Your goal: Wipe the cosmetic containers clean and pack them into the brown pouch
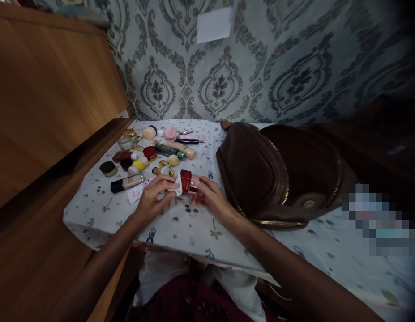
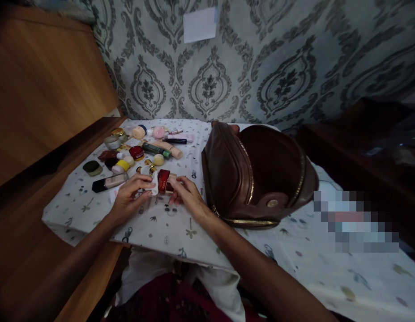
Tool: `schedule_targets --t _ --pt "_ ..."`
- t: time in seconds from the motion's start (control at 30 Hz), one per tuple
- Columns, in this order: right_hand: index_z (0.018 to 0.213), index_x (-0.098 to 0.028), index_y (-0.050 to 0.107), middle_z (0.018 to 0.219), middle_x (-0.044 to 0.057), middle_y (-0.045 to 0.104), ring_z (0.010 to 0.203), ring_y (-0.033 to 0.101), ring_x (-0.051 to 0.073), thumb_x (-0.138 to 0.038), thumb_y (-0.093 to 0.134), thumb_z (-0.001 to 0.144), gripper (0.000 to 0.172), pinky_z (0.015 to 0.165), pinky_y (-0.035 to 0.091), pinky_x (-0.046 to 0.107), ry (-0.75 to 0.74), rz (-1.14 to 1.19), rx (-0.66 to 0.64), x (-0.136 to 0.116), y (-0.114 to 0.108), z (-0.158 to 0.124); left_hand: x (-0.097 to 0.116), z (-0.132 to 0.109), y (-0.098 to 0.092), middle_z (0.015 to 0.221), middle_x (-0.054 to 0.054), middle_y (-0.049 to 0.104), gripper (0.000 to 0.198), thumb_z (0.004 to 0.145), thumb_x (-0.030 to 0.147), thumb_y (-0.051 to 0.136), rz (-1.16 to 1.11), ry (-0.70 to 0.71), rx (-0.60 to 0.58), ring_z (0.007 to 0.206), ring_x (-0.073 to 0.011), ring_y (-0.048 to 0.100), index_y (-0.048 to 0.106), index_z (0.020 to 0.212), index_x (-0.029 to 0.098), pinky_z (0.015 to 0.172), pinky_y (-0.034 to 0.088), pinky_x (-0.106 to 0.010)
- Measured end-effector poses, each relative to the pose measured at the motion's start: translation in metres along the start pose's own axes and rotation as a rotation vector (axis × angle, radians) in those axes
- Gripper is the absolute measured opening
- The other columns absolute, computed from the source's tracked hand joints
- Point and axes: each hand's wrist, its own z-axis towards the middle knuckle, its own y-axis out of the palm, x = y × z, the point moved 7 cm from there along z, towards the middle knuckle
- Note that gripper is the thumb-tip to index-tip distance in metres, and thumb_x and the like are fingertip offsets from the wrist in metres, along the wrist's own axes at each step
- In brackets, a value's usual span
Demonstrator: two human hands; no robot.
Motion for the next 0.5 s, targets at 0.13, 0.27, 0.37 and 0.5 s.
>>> schedule_targets --t 0.13,0.27,0.37,0.5 --pt "0.099 -0.019 0.059 0.071 0.001 0.067 0.046 0.053 0.010 -0.062 0.067 0.073 0.052 0.043 0.030 0.022 0.056 0.198 -0.090 -0.002 0.009 -0.002 0.001 0.000 -0.002 0.109 -0.010 0.068 0.013 0.092 0.019 0.058 -0.018 -0.003 0.016 0.103 -0.0202 0.065 0.068 0.100 0.019 0.089 0.050 -0.035" --pt "0.095 -0.018 0.061 0.066 0.001 0.065 0.044 0.050 0.010 -0.062 0.068 0.072 0.049 0.041 0.028 0.022 0.083 0.194 -0.158 -0.002 0.014 -0.006 -0.002 0.000 -0.006 0.110 -0.010 0.069 0.018 0.092 0.018 0.056 -0.005 -0.040 0.070 0.106 -0.0204 0.064 0.068 0.104 0.019 0.092 0.049 -0.035" --pt "0.097 -0.019 0.060 0.071 0.001 0.065 0.050 0.055 0.011 -0.055 0.071 0.074 0.044 0.045 0.036 0.023 0.016 0.174 -0.172 -0.002 0.015 -0.006 -0.010 -0.001 -0.006 0.104 -0.008 0.070 0.019 0.091 0.020 0.055 -0.019 -0.136 0.072 0.098 -0.0195 0.065 0.067 0.105 0.018 0.083 0.050 -0.031" --pt "0.107 -0.023 0.057 0.093 0.004 0.068 0.072 0.064 0.016 -0.048 0.073 0.076 0.044 0.062 0.050 0.028 -0.130 0.089 -0.092 -0.005 0.008 -0.004 -0.025 -0.005 0.001 0.104 -0.008 0.070 0.024 0.088 0.026 0.056 -0.087 -0.347 0.003 0.094 -0.0195 0.065 0.066 0.108 0.016 0.076 0.050 -0.027"
